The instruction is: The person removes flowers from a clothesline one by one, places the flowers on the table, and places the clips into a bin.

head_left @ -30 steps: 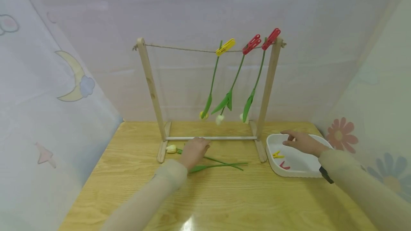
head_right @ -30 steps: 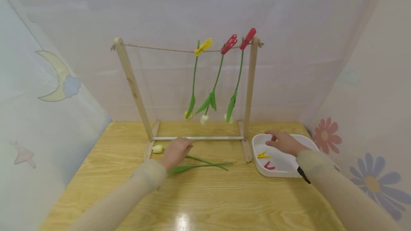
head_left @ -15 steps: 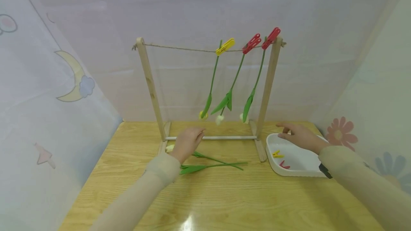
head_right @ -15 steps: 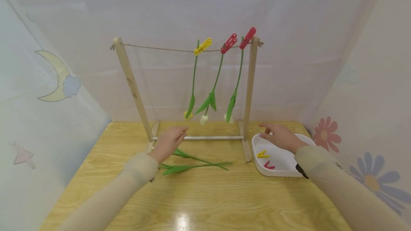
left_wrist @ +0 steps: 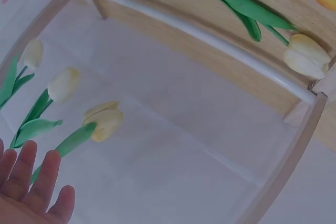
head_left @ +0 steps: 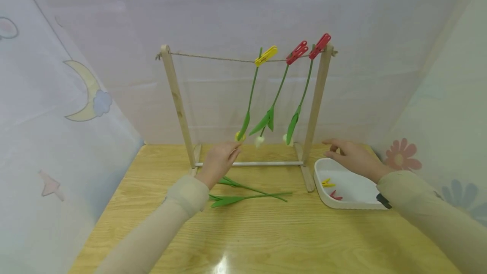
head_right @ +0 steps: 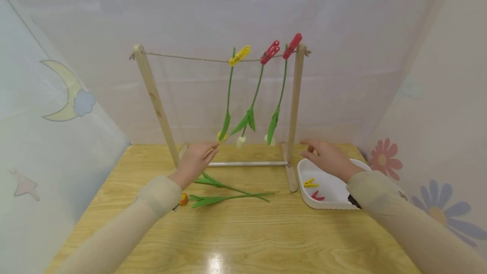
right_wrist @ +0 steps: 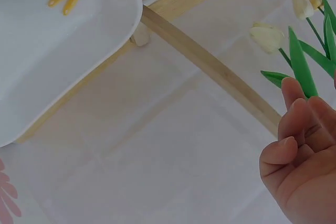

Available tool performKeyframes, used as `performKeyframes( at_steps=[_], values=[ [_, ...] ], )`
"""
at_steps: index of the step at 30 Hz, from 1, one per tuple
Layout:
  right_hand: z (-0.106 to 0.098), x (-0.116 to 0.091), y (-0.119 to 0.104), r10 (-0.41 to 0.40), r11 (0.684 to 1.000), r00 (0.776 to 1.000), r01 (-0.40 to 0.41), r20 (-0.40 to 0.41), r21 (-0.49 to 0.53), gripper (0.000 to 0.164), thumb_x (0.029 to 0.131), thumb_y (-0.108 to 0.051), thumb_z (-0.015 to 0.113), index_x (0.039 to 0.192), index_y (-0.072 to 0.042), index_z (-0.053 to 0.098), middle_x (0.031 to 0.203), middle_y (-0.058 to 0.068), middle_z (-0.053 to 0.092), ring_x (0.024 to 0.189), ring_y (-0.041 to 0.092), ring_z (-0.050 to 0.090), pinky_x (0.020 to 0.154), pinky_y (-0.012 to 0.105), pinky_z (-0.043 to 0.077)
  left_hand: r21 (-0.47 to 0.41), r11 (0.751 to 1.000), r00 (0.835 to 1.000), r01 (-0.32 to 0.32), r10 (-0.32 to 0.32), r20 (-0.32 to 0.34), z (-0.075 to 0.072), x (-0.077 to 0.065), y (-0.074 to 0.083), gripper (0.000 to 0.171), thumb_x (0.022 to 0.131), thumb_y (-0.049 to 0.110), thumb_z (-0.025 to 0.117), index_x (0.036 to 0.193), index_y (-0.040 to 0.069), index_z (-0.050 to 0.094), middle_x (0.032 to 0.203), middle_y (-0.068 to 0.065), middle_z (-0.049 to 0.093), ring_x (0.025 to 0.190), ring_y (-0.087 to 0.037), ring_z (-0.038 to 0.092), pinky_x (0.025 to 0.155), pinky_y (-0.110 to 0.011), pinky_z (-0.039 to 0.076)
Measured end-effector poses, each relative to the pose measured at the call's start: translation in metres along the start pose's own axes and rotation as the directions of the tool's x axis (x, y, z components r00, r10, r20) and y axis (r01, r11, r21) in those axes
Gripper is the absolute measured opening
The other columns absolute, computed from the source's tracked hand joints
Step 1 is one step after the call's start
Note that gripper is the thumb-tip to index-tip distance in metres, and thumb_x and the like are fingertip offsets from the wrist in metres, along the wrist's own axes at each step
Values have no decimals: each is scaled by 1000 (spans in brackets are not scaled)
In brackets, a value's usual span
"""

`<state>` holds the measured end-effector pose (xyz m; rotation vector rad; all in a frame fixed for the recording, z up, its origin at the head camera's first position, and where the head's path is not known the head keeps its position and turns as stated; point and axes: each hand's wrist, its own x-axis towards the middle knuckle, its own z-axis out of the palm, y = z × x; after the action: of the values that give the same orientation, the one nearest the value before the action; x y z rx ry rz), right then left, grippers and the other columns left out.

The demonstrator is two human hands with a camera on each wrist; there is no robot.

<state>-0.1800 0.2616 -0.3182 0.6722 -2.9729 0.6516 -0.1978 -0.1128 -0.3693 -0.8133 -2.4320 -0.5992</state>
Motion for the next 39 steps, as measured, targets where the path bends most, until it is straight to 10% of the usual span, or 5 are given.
performKeyframes(
  at_steps=[17, 39],
  values=[
    [-10, 1, -28, -35, 999, 998, 35, -51, -10, 37, 100, -19, 57, 130, 3, 56, 94, 6, 64, 60, 13, 43, 50, 28, 39, -30, 999, 997, -17, 15, -78, -16, 12, 3, 24, 92, 10, 67, 112, -4, 68, 103, -15, 71, 91, -28, 69, 82, -38, 56],
    [-19, 16, -56, -144, 989, 979, 146, -143, 6, 31, 98, -11, 59, 122, 7, 60, 108, 19, 63, 94, 31, 55, 76, 46, 47, -80, 990, 992, 116, -111, 54, -20, 30, 15, 27, 98, 17, 59, 117, -1, 66, 115, -14, 68, 107, -28, 64, 93, -39, 51]
  ],
)
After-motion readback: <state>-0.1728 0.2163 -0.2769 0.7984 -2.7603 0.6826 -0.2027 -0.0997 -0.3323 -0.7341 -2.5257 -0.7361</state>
